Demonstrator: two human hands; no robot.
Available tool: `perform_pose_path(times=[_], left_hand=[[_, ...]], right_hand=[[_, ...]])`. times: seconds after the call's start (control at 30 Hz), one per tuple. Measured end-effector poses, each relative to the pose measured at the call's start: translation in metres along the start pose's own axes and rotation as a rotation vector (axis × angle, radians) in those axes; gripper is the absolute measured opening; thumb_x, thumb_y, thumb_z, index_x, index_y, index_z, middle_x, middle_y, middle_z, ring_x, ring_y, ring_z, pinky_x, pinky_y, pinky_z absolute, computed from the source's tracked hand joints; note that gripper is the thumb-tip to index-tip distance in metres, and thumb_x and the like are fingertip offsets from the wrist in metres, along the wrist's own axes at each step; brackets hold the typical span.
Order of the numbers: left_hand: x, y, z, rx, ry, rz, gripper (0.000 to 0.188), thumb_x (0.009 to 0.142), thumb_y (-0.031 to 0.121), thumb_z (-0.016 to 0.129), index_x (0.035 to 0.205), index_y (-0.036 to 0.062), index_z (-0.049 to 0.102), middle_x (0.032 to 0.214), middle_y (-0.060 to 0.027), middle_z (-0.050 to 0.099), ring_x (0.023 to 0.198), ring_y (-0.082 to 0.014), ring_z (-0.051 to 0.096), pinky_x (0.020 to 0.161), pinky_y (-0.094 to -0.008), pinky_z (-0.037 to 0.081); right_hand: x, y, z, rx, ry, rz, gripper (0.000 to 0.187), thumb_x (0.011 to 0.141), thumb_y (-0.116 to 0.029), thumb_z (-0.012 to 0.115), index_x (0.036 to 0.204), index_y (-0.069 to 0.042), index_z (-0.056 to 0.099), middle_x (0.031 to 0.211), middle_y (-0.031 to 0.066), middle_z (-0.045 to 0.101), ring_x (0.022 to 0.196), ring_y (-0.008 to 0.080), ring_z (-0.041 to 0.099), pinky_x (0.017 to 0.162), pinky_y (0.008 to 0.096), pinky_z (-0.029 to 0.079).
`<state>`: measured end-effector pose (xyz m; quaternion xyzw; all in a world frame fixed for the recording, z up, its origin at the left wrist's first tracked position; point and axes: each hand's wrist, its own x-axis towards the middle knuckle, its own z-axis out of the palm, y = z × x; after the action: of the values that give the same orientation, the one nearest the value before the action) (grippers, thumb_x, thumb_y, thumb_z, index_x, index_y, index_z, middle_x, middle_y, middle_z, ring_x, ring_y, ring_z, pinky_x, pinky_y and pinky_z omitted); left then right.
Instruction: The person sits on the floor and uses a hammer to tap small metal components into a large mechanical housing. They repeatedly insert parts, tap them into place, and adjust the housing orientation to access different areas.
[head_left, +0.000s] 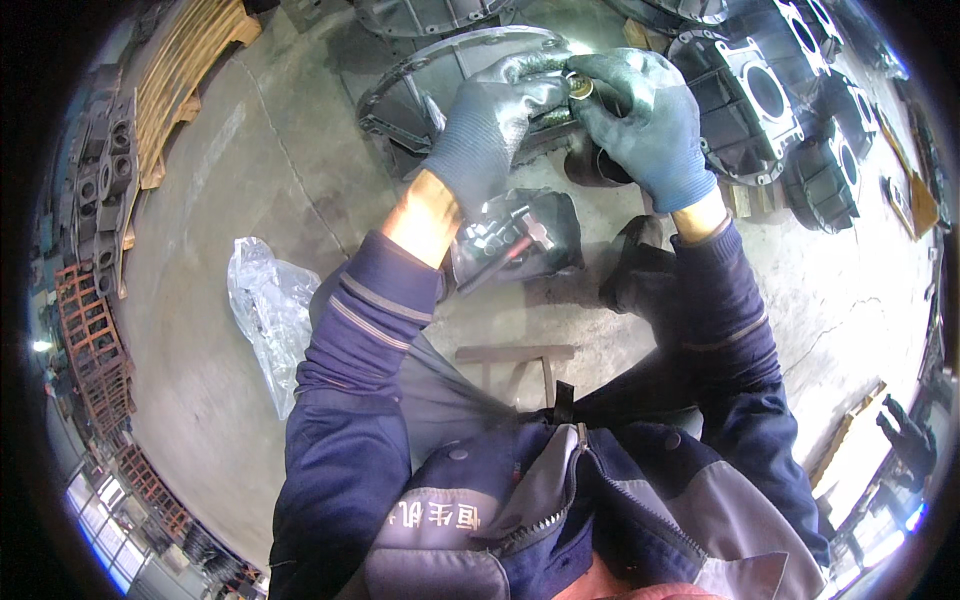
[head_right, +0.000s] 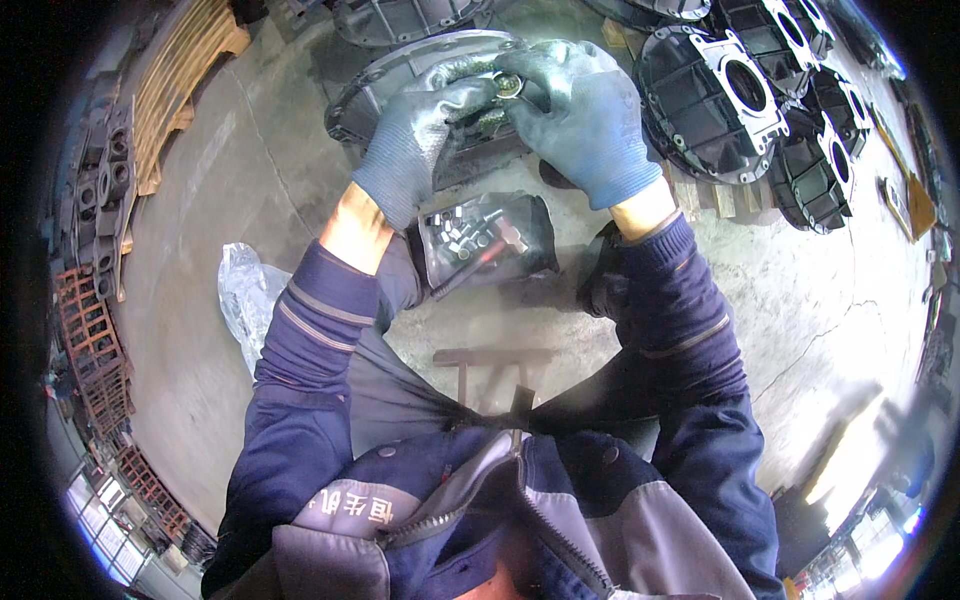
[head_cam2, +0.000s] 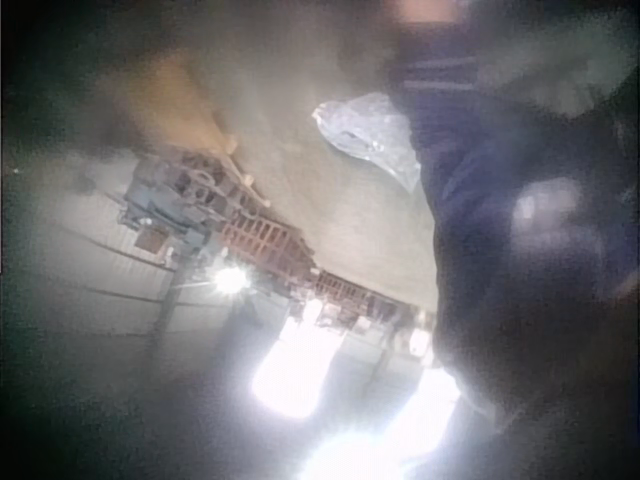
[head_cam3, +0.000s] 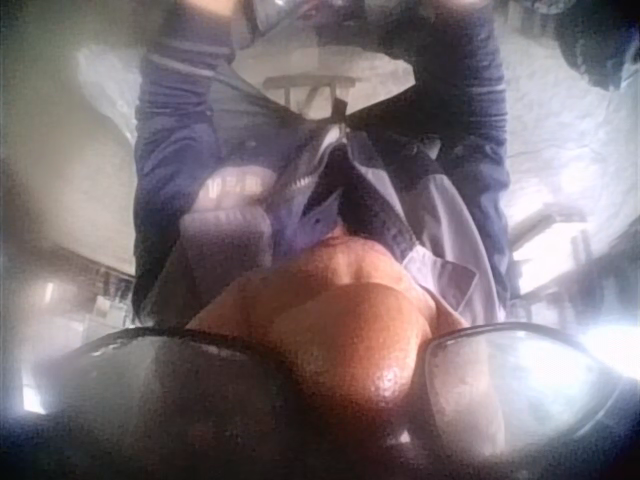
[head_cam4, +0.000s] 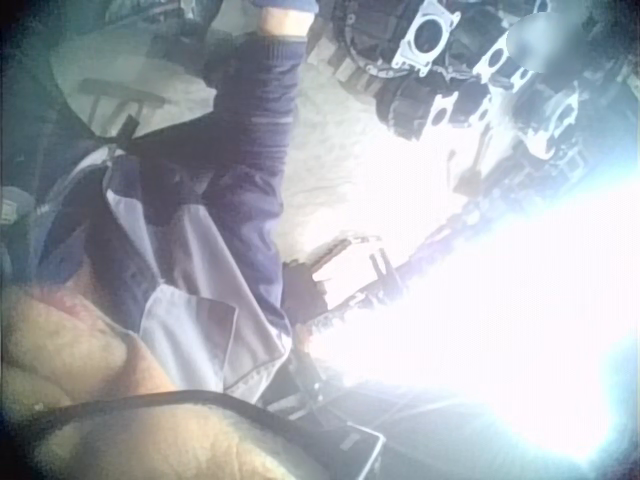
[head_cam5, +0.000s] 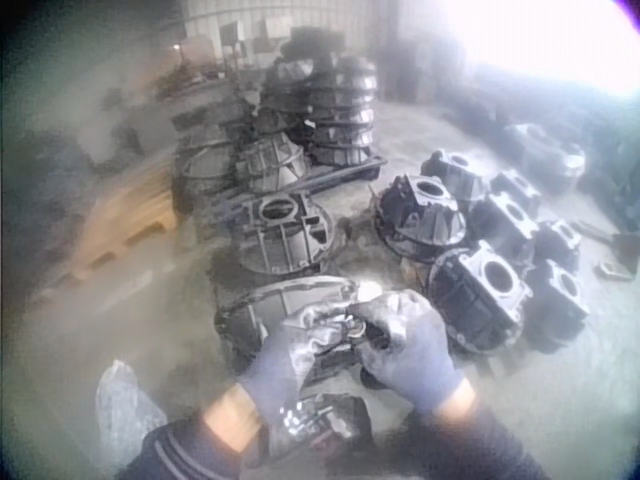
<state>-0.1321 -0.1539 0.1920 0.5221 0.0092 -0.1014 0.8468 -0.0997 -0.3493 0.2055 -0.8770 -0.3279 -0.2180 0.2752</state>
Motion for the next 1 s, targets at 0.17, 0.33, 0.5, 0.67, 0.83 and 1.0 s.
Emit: perform_pose_path(times=[0.17,0.33,0.5,0.67,0.83,1.0], left_hand=[[0.005,-0.005,-0.006,0.016,-0.021,0.008,0.038,0.095,-0.002,0.061,0.132,-0.0019,0.062,0.118,-0.0084,0.071,0.104,-0.0156,0.068,0.094,-0.0281,0.056],[0.009,-0.009,-0.011,0.053,-0.043,0.032,0.038,0.095,-0.003,0.062,0.133,-0.0010,0.062,0.118,-0.0075,0.071,0.106,-0.0150,0.067,0.094,-0.0276,0.056],[0.012,-0.012,-0.012,0.204,-0.001,0.043,0.038,0.096,-0.001,0.064,0.134,0.0000,0.063,0.121,-0.0067,0.071,0.106,-0.0144,0.067,0.094,-0.0274,0.055],[0.013,-0.016,-0.011,0.173,0.003,0.064,0.038,0.096,-0.002,0.064,0.134,-0.0001,0.064,0.122,-0.0068,0.071,0.106,-0.0142,0.067,0.094,-0.0268,0.055],[0.015,-0.017,-0.010,0.095,0.016,0.014,0.036,0.096,-0.003,0.063,0.132,-0.0009,0.065,0.118,-0.0066,0.072,0.103,-0.0137,0.068,0.094,-0.0259,0.054],[0.014,-0.020,-0.008,0.142,-0.007,0.019,0.036,0.097,-0.001,0.063,0.133,-0.0015,0.064,0.122,-0.0070,0.070,0.106,-0.0162,0.068,0.097,-0.0278,0.055]], right_hand=[[0.000,0.000,-0.001,-0.117,0.026,-0.099,0.033,0.079,-0.016,0.080,0.112,-0.013,0.075,0.106,0.0103,0.073,0.098,0.0314,0.069,0.086,0.0409,0.056],[0.001,0.003,0.003,-0.138,0.055,-0.151,0.034,0.079,-0.019,0.077,0.112,-0.016,0.075,0.104,0.0075,0.072,0.095,0.0292,0.068,0.082,0.0413,0.056],[0.000,0.006,0.005,-0.169,0.065,-0.181,0.032,0.080,-0.022,0.076,0.112,-0.018,0.075,0.102,0.0061,0.071,0.093,0.0276,0.067,0.080,0.0407,0.056],[0.000,0.005,0.003,-0.176,0.053,-0.202,0.030,0.081,-0.024,0.076,0.111,-0.017,0.075,0.101,0.0058,0.071,0.091,0.0269,0.067,0.079,0.0403,0.056],[-0.001,0.005,0.002,-0.162,0.073,-0.185,0.030,0.081,-0.025,0.077,0.111,-0.017,0.076,0.100,0.0060,0.071,0.091,0.0270,0.068,0.078,0.0401,0.056],[-0.004,0.007,0.003,-0.159,0.065,-0.181,0.032,0.080,-0.024,0.077,0.111,-0.017,0.076,0.100,0.0064,0.072,0.091,0.0275,0.068,0.078,0.0408,0.056]])
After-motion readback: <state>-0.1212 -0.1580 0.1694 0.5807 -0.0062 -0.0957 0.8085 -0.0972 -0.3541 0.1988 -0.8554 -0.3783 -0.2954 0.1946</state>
